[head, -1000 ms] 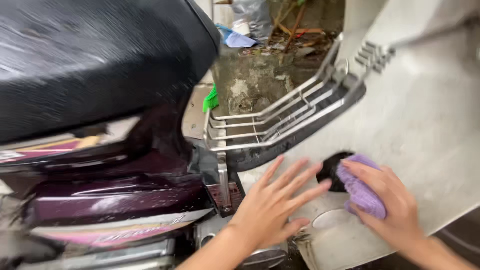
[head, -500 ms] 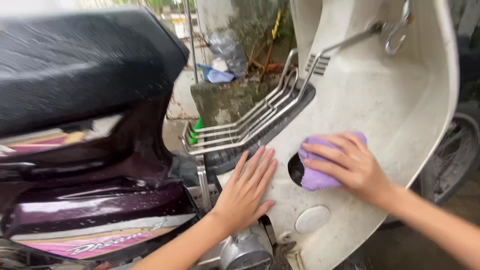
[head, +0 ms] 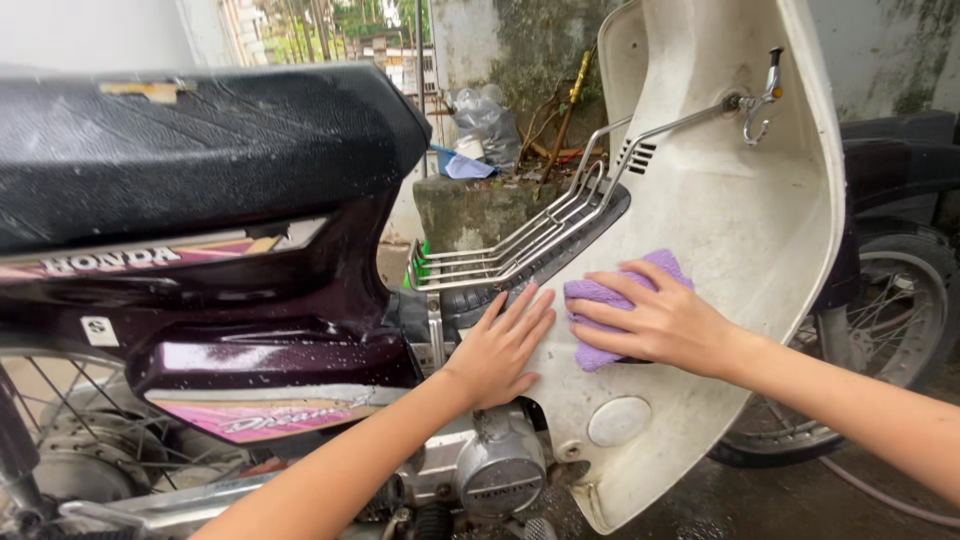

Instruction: The person cleans a motorcycle by wiping the exhaust pipe and various body panels with a purple cloth.

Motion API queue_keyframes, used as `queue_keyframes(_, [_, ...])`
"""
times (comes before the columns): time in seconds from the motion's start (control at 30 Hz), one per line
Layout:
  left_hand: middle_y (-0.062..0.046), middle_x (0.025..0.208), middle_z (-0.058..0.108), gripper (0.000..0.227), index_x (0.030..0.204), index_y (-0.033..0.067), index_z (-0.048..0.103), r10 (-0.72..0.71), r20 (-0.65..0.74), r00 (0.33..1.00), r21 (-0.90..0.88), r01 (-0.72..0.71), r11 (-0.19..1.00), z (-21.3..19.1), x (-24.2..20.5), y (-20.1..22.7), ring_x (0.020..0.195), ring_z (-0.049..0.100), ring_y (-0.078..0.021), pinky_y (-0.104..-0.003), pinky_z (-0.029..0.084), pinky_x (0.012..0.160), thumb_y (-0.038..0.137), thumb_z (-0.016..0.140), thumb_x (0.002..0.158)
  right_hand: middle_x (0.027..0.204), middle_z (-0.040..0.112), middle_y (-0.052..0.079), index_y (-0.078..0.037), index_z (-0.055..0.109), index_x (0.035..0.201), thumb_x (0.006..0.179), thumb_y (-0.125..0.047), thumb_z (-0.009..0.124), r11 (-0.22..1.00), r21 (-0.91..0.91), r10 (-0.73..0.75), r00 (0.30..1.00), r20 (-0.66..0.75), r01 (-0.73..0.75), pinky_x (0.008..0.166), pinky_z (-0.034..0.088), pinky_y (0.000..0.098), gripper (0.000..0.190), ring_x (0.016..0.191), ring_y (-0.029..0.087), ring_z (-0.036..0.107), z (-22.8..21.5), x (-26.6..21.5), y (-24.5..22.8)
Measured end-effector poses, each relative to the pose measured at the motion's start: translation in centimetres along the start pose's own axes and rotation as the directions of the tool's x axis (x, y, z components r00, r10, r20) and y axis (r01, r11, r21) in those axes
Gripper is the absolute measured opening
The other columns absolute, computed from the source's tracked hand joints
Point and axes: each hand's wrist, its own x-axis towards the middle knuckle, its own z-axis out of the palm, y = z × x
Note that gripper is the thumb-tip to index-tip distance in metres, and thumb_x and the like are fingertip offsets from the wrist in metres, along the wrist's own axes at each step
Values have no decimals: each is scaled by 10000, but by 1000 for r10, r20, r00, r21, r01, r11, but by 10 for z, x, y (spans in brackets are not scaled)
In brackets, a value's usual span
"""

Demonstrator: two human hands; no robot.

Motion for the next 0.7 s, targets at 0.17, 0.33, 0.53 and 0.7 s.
queue_keyframes(0.17, [-124, 1481, 152, 810, 1386, 62, 233, 39, 95, 995, -47, -35, 998, -9, 8, -24, 1384, 115, -250, -439, 191, 1085, 413, 563, 735, 1187, 585, 32, -246, 607, 1097, 906, -207, 507, 941, -212, 242, 962, -124, -264, 940, 322, 554, 220, 1143, 333, 500, 9, 2, 28])
queue_keyframes(0.33, [-83, 1478, 180, 793, 1383, 101, 248, 53, 104, 993, 56, -59, 997, -6, -4, -18, 1385, 111, -196, -423, 115, 1116, 507, 485, 745, 1302, 522, 88, -240, 641, 1147, 933, -135, 564, 854, -275, 393, 894, -217, -442, 923, 213, 654, 250, 1212, 414, 396, 41, -1, 30])
queue_keyframes(0.53, [-97, 1471, 196, 766, 1367, 67, 257, 38, 10, 999, 22, -39, 999, 1, -17, -20, 1380, 133, -207, -433, 119, 1121, 441, 507, 747, 1455, 298, 86, -255, 406, 1332, 872, -584, 278, 882, -168, 464, 873, 146, -441, 988, 162, 586, 580, 1325, 426, 213, 73, -18, -6])
queue_keyframes(0.7, [-41, 1497, 133, 714, 1421, 105, 170, 32, -50, 998, 115, -27, 993, 10, -24, -19, 1389, 88, -200, -410, 75, 1124, 499, 302, 840, 1490, 127, 59, -261, 144, 1453, 995, -636, 394, 935, -353, 116, 969, 220, -32, 1119, -28, 451, 643, 1360, 306, 78, 74, -24, 36])
